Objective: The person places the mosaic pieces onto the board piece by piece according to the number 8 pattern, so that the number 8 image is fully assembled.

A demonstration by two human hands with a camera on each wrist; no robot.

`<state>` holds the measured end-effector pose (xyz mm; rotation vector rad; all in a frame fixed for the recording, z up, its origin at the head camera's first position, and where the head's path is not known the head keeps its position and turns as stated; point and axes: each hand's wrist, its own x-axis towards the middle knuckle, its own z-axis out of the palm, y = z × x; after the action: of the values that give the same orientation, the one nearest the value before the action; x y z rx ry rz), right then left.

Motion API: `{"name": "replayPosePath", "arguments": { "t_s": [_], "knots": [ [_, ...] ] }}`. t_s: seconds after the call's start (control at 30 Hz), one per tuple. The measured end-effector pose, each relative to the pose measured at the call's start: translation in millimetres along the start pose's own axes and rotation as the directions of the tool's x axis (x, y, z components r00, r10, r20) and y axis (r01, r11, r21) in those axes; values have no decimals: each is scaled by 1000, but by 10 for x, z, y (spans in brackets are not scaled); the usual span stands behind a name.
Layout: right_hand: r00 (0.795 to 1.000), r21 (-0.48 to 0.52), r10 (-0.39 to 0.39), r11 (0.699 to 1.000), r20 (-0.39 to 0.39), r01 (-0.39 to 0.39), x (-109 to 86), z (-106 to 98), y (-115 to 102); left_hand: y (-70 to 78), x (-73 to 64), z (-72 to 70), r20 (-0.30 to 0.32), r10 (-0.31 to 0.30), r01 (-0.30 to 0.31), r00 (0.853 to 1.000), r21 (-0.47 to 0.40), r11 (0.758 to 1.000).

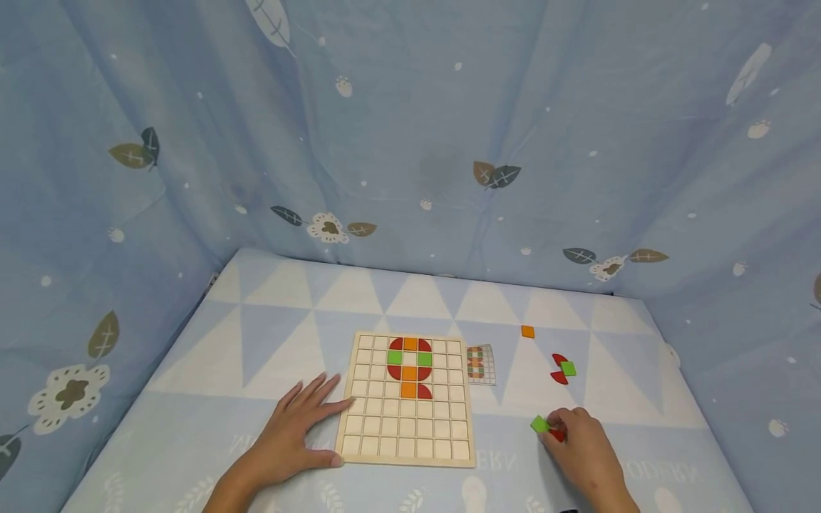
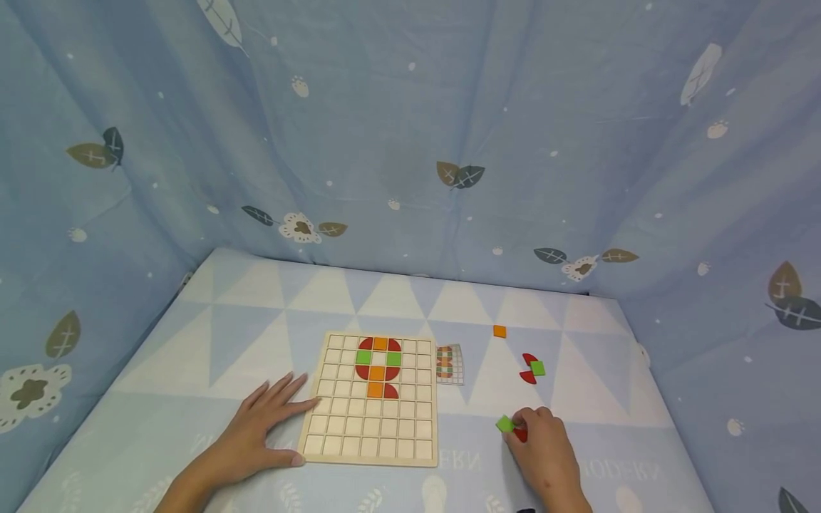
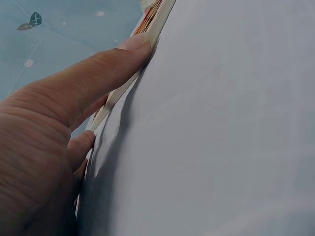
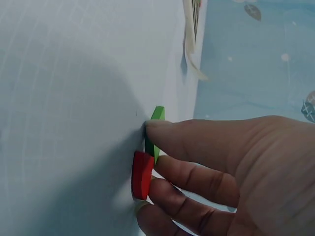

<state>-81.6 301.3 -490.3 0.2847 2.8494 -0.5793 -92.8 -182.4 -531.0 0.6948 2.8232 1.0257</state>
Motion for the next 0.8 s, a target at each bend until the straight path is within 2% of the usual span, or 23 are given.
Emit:
{"name": "replayPosePath", "arguments": {
  "t_s": [0.17,0.47,0.6,0.7,0.8],
  "knots": [
    [1000,19,8,1000,-2,-8,32,15,-15,-9,-7,6,-1,-1,1,1000,1,1000],
    [999,137,45,990,12,-46,21,35,-15,-29,-12,20,-10,8,-8,1000,9,1000],
    [999,191,48,980,2,-48,6,45,-33,-26,-2,17,11,-13,13,1000,8,1000],
    [999,229,34,973,-14,-30,11,47,-85,-23,0,9,28,-29,29,999,-4,1000],
    [998,246,-24,969,-53,36,26,40,-191,-24,-6,4,39,-41,41,998,-13,999]
  ]
}}
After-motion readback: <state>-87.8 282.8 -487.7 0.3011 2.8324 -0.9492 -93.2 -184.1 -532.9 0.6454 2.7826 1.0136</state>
